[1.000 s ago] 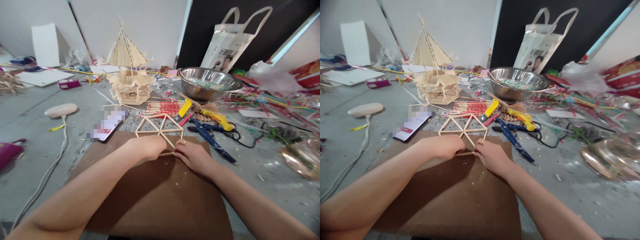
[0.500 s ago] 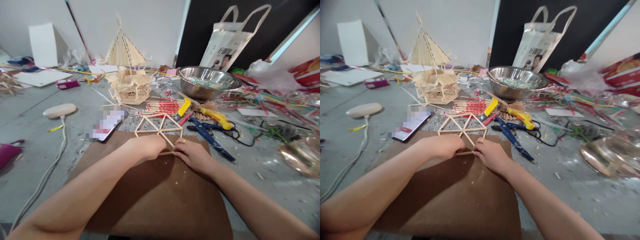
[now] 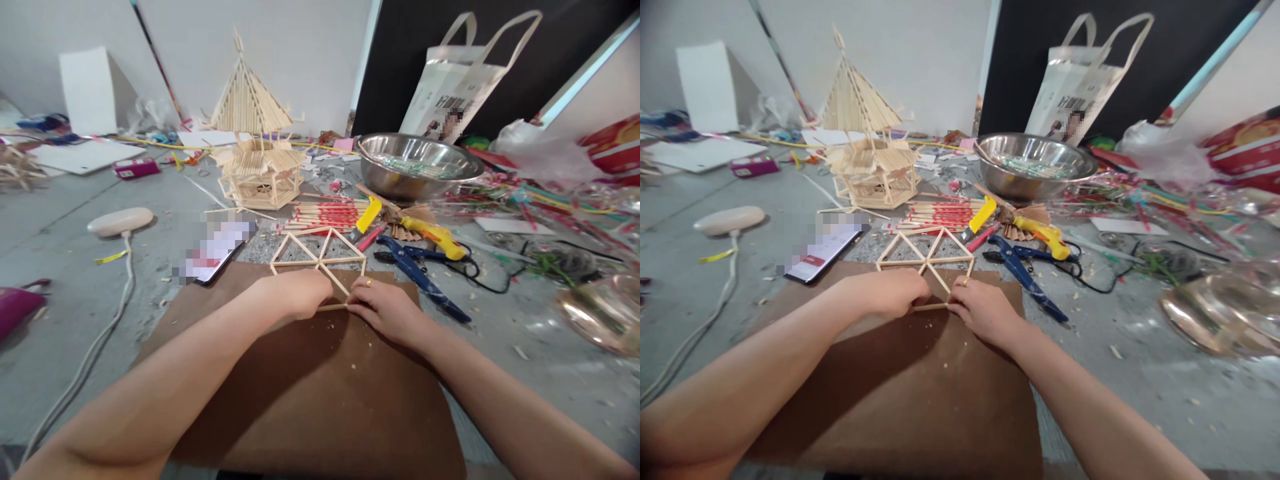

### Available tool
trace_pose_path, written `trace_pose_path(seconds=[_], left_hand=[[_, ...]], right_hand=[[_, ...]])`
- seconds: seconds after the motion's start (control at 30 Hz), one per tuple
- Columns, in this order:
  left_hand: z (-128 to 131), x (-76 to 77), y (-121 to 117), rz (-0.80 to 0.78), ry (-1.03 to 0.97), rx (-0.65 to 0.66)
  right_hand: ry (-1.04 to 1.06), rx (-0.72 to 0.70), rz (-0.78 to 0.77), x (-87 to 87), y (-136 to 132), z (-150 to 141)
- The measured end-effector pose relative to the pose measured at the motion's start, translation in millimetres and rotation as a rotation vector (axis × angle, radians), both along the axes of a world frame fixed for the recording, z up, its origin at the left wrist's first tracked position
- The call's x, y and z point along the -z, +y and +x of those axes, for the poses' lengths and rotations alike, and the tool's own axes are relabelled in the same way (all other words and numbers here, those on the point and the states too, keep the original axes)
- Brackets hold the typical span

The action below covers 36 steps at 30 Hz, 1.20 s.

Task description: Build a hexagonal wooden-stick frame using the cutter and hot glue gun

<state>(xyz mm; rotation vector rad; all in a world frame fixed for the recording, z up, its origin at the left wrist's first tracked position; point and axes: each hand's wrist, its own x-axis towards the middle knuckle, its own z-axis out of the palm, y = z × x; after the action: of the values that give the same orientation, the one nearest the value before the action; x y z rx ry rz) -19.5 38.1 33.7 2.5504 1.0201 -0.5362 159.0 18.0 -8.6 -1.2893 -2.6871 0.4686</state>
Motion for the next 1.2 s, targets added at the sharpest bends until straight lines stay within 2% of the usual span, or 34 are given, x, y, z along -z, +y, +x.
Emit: trace_pose_path(seconds=[0.17, 0.3, 0.5, 0.63, 0.87, 1.2], left_hand=[[-1, 2.3, 3, -0.009, -0.006, -0.002], [-7, 2.1, 11, -0.076, -0.014, 0.022], [-21, -6.8, 20, -0.156, -0.154, 0.025], [-23, -5.7, 21, -0.157, -0.178, 0.04], [-14, 4.3, 16, -0.072, -0.131, 0.062], [-4, 8.7, 9, -0.003, -0.056, -0.01]], right_hand=[[0.014, 0.001, 0.0, 0.6, 0, 0], [0.031, -0.001, -0.004, 0.7, 0, 2], [0.119, -0.031, -0.021, -1.6, -1, 6], [0.174, -0.009, -0.013, 1.1, -1, 7], [0.273, -0.009, 0.013, 6.6, 3, 9], [0.099, 0.002, 0.024, 4.6, -2, 4]])
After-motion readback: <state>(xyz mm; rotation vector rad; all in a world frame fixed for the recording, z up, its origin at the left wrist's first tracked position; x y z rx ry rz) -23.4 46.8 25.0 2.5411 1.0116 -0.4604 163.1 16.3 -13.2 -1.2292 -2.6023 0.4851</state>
